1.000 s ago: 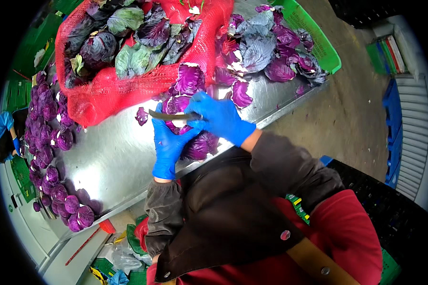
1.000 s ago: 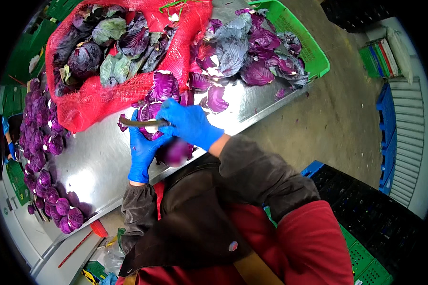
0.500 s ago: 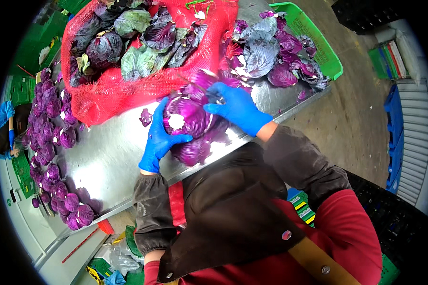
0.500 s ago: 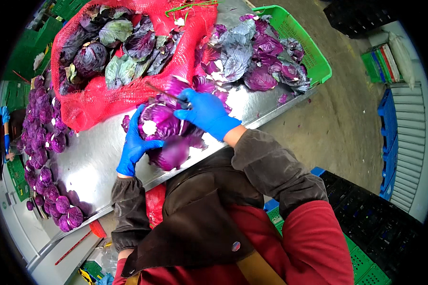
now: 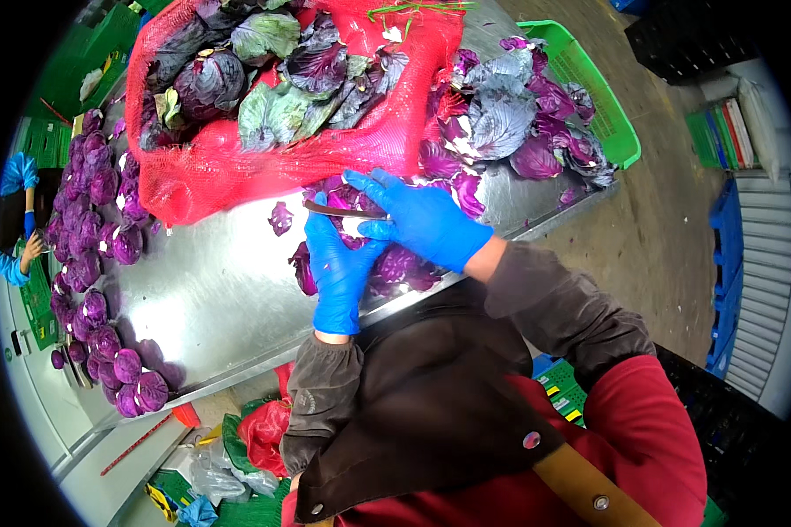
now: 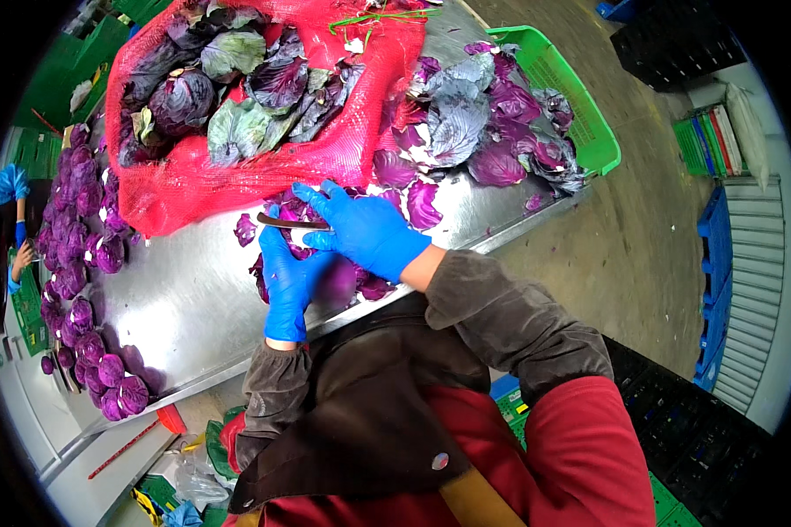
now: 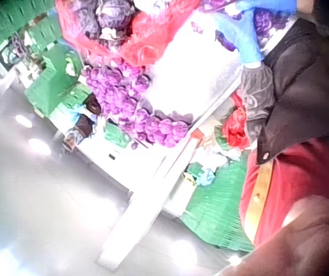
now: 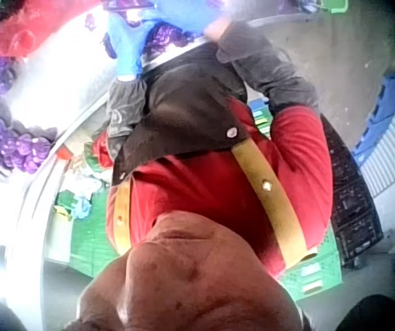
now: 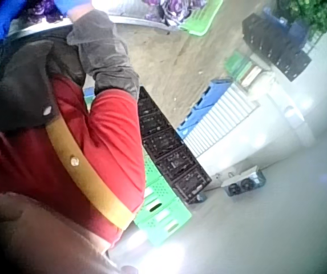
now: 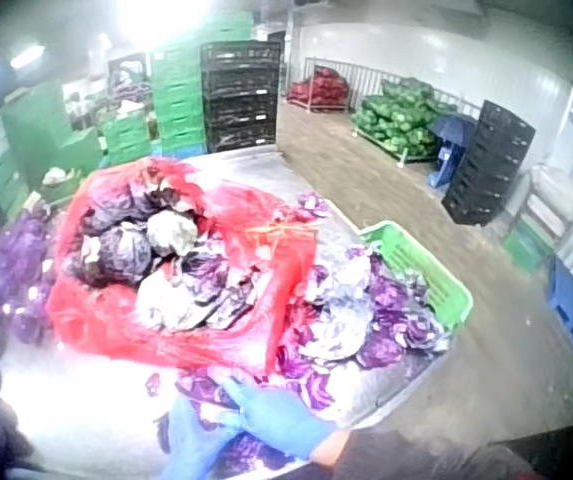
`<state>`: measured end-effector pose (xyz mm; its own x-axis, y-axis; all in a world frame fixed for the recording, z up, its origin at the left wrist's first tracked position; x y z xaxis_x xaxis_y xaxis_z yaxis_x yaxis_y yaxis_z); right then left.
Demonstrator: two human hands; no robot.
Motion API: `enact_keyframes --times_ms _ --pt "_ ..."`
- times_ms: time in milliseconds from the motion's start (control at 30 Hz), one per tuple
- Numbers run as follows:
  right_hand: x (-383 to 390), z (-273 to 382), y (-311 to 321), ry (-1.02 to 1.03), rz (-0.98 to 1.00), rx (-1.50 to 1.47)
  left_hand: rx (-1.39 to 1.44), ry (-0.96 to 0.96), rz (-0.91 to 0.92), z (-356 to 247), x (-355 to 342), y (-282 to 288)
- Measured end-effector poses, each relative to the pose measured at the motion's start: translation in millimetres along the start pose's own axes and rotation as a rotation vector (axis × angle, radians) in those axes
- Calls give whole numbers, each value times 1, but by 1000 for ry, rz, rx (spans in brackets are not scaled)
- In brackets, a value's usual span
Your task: The person trims red cabbage by cutting away the outer leaves and stalks with a knife.
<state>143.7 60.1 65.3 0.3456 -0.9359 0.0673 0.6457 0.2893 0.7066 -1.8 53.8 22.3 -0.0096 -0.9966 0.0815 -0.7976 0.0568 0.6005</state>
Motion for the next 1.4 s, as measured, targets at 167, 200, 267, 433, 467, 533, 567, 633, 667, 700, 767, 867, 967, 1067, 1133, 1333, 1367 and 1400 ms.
enact_keyframes --times_ms 167,200,267,433,467,533,567,633,667,700,767,867,967,1067,1133,1333,1367,1400 --pt "-19 -10 -7 -1 35 24 -14 32 63 -3 -2 0" --pt "-21 -9 -4 4 68 13 -26 3 61 -4 -2 2" --pt "-25 -6 0 21 123 22 -25 -55 50 -6 -1 5" --pt "-35 -4 5 97 222 52 -32 -114 58 2 3 5" --pt "-35 -3 7 91 230 95 -30 -115 74 5 5 3" --pt "-37 -1 9 80 247 179 -20 -110 91 5 6 1" --pt "-41 1 9 118 228 238 7 -103 97 5 4 6" --pt "-48 -14 7 161 181 363 -50 -141 82 1 8 2" --pt "-50 -15 4 189 183 329 -64 -165 82 -3 11 3" --pt "-49 -16 3 216 185 294 -78 -189 83 -7 14 4" --pt "-44 -6 13 175 195 102 -62 -166 100 -11 12 8" --pt "-34 -6 -1 194 192 93 53 -132 148 -5 5 4" --pt "-51 -4 6 185 310 142 -77 -207 145 -11 8 4" --pt "-65 -1 0 248 323 253 -104 -237 151 -6 6 2" --pt "-68 3 -5 276 318 348 -116 -226 162 -5 5 2" --pt "-74 -83 -17 84 152 383 -42 -384 174 -19 25 -1" --pt "-67 -82 -15 41 125 304 -14 -350 155 -13 27 3" --pt "-62 -83 -13 -2 97 226 15 -317 137 -6 29 7"
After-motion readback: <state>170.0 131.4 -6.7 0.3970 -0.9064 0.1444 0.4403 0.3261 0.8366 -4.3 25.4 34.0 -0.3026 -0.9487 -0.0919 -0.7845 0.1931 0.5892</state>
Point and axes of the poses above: each hand's wrist, its own x-axis away from the middle knuckle, its own y-axis out of the back of the hand, z = x × y, the point moved 8 cm from there along -x, towards the middle knuckle, and after that the axes turned 7 degrees about y, right-handed, at the moved point
